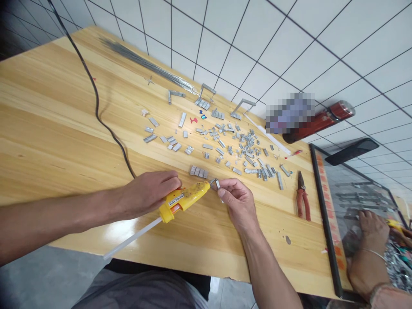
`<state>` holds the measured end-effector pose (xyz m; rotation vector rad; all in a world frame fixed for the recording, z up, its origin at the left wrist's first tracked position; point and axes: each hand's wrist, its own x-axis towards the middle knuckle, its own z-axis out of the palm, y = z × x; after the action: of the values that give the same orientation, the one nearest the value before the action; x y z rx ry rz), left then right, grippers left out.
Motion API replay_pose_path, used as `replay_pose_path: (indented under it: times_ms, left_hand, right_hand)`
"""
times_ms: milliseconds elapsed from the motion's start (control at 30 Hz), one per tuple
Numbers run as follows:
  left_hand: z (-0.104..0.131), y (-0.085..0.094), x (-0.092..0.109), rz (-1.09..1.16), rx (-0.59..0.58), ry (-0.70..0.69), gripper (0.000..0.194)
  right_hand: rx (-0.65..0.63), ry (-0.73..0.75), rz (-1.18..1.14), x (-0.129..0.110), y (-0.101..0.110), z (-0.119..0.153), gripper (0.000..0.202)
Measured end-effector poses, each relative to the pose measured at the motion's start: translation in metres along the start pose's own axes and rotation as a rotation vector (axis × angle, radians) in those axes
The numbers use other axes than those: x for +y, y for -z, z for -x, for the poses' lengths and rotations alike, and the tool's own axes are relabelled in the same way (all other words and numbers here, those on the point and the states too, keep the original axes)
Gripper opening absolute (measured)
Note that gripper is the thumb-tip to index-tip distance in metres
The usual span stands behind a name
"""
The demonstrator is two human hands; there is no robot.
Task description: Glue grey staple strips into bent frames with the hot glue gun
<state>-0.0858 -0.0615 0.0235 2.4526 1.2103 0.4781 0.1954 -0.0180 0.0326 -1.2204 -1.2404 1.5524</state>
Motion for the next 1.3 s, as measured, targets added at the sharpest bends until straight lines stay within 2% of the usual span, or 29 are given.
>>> replay_pose_path:
  times_ms: [233,667,1033,1300]
  left_hand:
    - [-0.0020,-0.0001,-0.0005,0.000,-0.008,-0.003,0.013]
    - [-0.0022,0.0042,0.0009,0.014,-0.009,0.046,0.007]
    - [0.0017,-0.0008,-0.0015,0.059,0.051,-0.091,0.015]
    - [0.0002,0.0023,0.0007,0.057,0.019,-0.045,0.011]
  right_hand:
    - [0.015,-0.004,-0.005,-0.0012,-0.0013,-0.0004,0.028]
    - [0.026,0.000,-0.003,-0.0037,-0.0021,-0.0004,0.029]
    - [0.020,0.031,0.006,-0.0041,-0.0044,0.0000,0.024]
    - [0.023,0.037,0.048,-0.0018,-0.0034,0.0010,0.024]
